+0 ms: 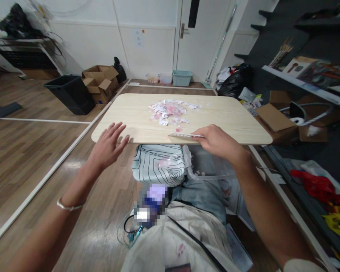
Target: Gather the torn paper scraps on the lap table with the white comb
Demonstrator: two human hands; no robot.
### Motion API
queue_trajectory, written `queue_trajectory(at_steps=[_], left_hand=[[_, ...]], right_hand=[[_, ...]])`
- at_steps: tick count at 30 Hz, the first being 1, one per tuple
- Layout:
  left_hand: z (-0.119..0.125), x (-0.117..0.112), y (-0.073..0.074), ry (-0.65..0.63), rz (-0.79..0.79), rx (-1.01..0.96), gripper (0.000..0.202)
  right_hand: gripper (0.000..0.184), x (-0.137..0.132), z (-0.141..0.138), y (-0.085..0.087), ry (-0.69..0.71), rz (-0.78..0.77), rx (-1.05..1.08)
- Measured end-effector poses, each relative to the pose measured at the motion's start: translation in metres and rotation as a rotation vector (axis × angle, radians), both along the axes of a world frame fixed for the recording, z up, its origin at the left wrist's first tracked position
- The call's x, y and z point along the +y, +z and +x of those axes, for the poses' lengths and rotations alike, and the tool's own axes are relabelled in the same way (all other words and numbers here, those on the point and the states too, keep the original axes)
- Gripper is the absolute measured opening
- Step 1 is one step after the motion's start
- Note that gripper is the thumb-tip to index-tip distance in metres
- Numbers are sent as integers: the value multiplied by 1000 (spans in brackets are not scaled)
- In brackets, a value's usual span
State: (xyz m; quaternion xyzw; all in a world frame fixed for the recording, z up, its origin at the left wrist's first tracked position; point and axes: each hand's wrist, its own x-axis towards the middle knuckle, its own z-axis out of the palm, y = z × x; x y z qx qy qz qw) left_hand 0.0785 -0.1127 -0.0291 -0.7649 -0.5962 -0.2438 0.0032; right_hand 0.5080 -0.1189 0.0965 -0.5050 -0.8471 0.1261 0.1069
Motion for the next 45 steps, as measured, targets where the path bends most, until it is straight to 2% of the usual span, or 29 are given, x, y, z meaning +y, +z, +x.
queue_trajectory(at_steps=[3, 5, 10, 16, 23, 30, 34, 38, 41, 43, 45], left_hand=[[5, 48, 7, -37, -82, 46, 75], [12, 72, 7, -42, -180, 88, 75], [23, 102, 12, 102, -290, 114, 84], [24, 110, 20, 139, -352, 108, 86], [29, 103, 12, 189, -330, 97, 81], [32, 100, 11, 205, -332, 127, 79], [36, 90, 11, 214, -331, 120, 77], [36, 64, 7, 194, -279, 79, 72], [32, 27, -4, 145, -165, -53, 61], [30, -9, -18, 129, -42, -250, 53], [32, -54, -38, 216, 90, -476, 51]], right_hand=[[31, -2, 1, -2, 1, 20, 13], [31, -3, 1, -3, 7, 26, 12], [34, -3, 2, -3, 23, 23, 21], [31, -1, 4, -4, 13, 39, 11], [29, 1, 9, -1, -11, 155, 15], [34, -3, 3, -5, 21, 82, -39], [30, -7, 2, -3, 39, 82, -53], [27, -12, 2, 2, 82, 64, -57], [29, -15, 3, 5, 113, 57, -38], [32, -18, 5, 5, 149, 49, -29], [35, -20, 8, 4, 181, 45, -22]])
